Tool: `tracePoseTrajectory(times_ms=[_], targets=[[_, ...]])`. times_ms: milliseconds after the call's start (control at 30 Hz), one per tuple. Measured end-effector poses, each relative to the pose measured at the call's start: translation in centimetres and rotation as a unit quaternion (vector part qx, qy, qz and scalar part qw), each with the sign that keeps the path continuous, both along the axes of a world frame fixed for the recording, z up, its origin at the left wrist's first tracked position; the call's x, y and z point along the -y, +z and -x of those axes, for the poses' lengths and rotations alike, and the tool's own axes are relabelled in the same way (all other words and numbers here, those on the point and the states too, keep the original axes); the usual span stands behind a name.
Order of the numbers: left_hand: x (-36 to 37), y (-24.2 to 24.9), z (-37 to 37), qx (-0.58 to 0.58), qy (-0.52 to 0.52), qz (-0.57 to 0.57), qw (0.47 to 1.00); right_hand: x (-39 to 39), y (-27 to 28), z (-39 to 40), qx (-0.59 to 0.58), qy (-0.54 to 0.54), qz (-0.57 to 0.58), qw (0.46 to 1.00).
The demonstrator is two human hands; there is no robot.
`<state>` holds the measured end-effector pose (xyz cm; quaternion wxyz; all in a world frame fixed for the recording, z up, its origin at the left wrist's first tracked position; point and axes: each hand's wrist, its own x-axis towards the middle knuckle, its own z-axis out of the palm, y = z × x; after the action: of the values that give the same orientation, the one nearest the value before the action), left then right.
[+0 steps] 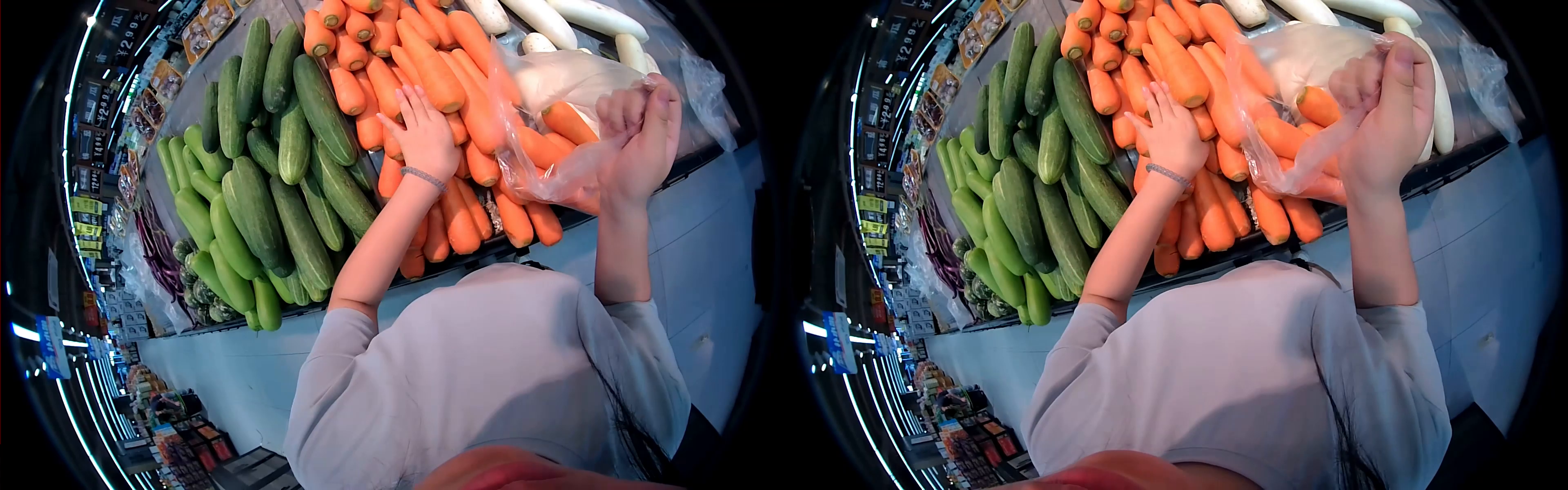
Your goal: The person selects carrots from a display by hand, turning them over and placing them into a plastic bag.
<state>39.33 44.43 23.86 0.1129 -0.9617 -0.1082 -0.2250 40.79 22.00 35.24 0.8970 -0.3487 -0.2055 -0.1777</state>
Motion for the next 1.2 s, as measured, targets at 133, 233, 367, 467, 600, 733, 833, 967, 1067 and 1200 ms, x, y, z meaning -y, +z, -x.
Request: tracePoseTrajectory(times_ms=[133,233,367,467,600,733,833,967,1067,1200], targets=[[0.6,1.8,0.7,0.059,-0.078,0.097,0.99,-0.1,-0.2,0.3,0.011,0.011,0.006,1.0],[-0.4,3.3,0.0,0.124,-0.142,0.107,0.976,0.1,-0.1,0.5,0.0,0.013,0.032,0.999],[-1.3,5.1,-0.5,0.094,-0.076,0.197,0.973,0.5,0.1,0.8,-0.024,0.019,0.017,0.999],[-1.9,8.7,1.2,0.224,-0.131,0.173,0.95,1.0,-0.1,0.6,-0.022,0.015,0.004,1.0],[0.3,13.1,4.5,0.318,-0.298,0.217,0.874,1.0,-0.1,0.8,-0.025,0.016,0.012,0.999],[3.1,15.7,8.1,0.363,-0.485,0.179,0.776,0.7,-0.2,0.6,-0.01,0.02,0.011,1.0],[4.3,14.8,10.0,0.407,-0.476,0.107,0.772,0.9,-0.4,0.5,-0.009,0.031,0.005,0.999],[4.7,14.7,9.8,0.476,-0.472,-0.015,0.742,0.9,-0.5,0.6,0.003,0.045,0.014,0.999],[4.6,15.1,9.9,0.44,-0.485,-0.071,0.753,1.0,-0.6,0.6,-0.004,0.049,0.023,0.999],[4.3,14.2,9.4,0.472,-0.476,0.124,0.732,1.2,-0.8,0.6,-0.015,0.054,0.024,0.998]])
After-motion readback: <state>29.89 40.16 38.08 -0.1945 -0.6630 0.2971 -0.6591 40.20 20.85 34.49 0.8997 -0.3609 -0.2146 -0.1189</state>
